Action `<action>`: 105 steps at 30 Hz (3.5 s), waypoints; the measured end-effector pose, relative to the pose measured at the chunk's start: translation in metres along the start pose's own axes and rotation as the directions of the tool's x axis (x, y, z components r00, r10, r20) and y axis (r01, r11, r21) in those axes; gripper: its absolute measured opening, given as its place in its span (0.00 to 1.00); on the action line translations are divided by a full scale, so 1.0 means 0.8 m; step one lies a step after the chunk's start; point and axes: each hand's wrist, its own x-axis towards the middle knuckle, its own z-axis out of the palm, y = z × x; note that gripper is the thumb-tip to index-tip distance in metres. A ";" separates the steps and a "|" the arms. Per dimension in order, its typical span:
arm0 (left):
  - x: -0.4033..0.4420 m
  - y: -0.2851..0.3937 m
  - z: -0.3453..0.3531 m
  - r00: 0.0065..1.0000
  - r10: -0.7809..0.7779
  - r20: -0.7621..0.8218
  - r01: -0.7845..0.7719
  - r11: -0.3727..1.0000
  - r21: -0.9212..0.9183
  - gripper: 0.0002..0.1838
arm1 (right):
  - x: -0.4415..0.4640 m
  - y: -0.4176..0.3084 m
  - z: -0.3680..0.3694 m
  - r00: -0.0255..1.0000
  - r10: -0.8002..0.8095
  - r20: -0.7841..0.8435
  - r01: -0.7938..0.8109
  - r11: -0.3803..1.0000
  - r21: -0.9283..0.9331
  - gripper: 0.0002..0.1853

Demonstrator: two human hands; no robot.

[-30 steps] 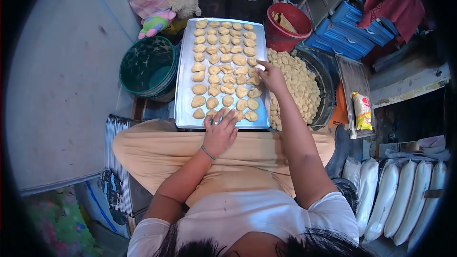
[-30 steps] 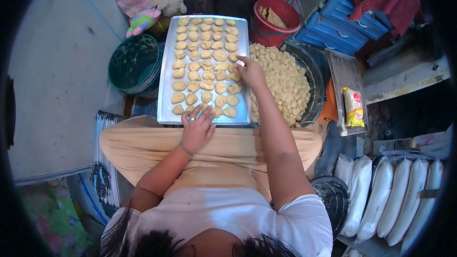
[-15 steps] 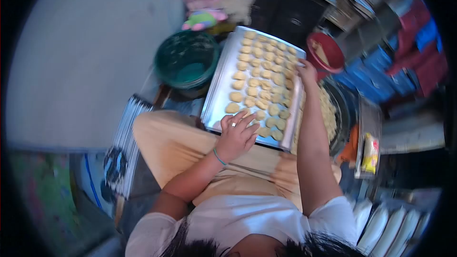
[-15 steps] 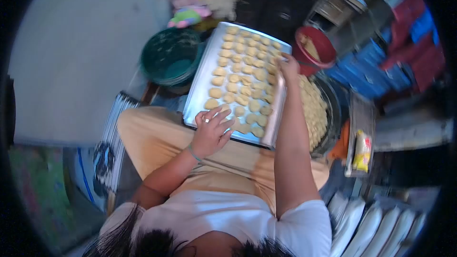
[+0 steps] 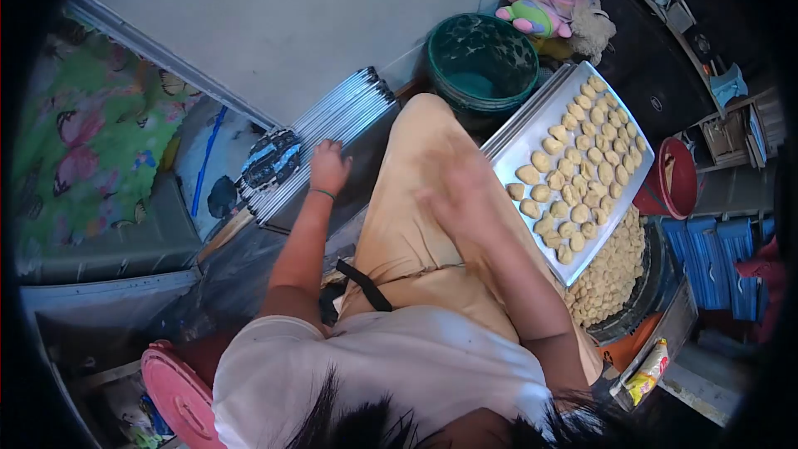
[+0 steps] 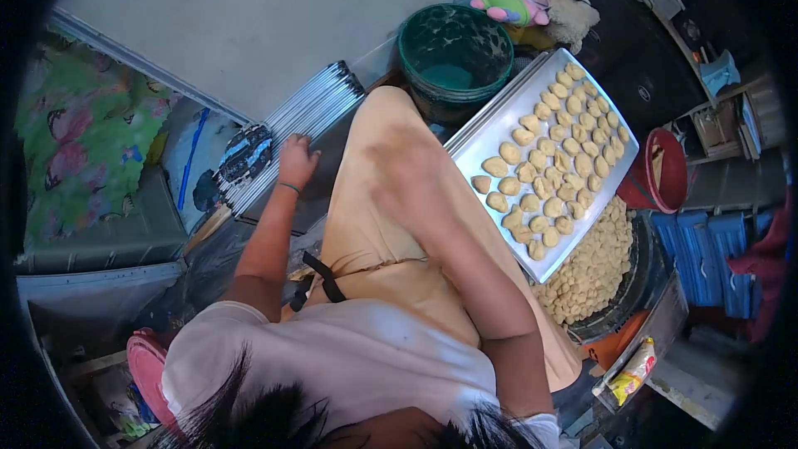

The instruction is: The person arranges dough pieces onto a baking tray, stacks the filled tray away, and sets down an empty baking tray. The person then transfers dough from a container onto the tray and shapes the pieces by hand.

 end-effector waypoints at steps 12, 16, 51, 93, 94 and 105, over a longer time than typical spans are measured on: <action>-0.003 0.028 0.001 0.962 -0.049 0.267 0.064 0.997 -0.049 0.22 | -0.016 -0.002 0.090 0.859 -0.293 0.421 0.281 0.955 0.094 0.24; -0.008 0.010 0.016 0.911 -0.002 0.411 0.064 0.989 -0.137 0.21 | -0.016 -0.003 0.082 0.851 -0.315 0.421 0.296 0.949 0.111 0.23; 0.104 0.370 0.064 0.843 0.535 0.062 -0.352 0.635 -0.688 0.24 | -0.284 0.332 -0.222 0.381 0.700 -0.603 -0.584 0.689 0.430 0.24; 0.167 0.332 0.167 0.704 0.436 0.560 0.556 0.152 -0.817 0.14 | -0.057 0.362 -0.138 0.649 0.564 -0.511 -0.755 0.397 -0.521 0.38; 0.169 0.333 0.171 0.693 0.494 0.525 0.499 0.197 -0.844 0.13 | -0.059 0.364 -0.140 0.655 0.558 -0.509 -0.751 0.408 -0.520 0.38; 0.180 0.337 0.163 0.619 0.613 0.492 0.347 0.349 -0.871 0.12 | -0.065 0.371 -0.145 0.675 0.548 -0.494 -0.735 0.444 -0.512 0.37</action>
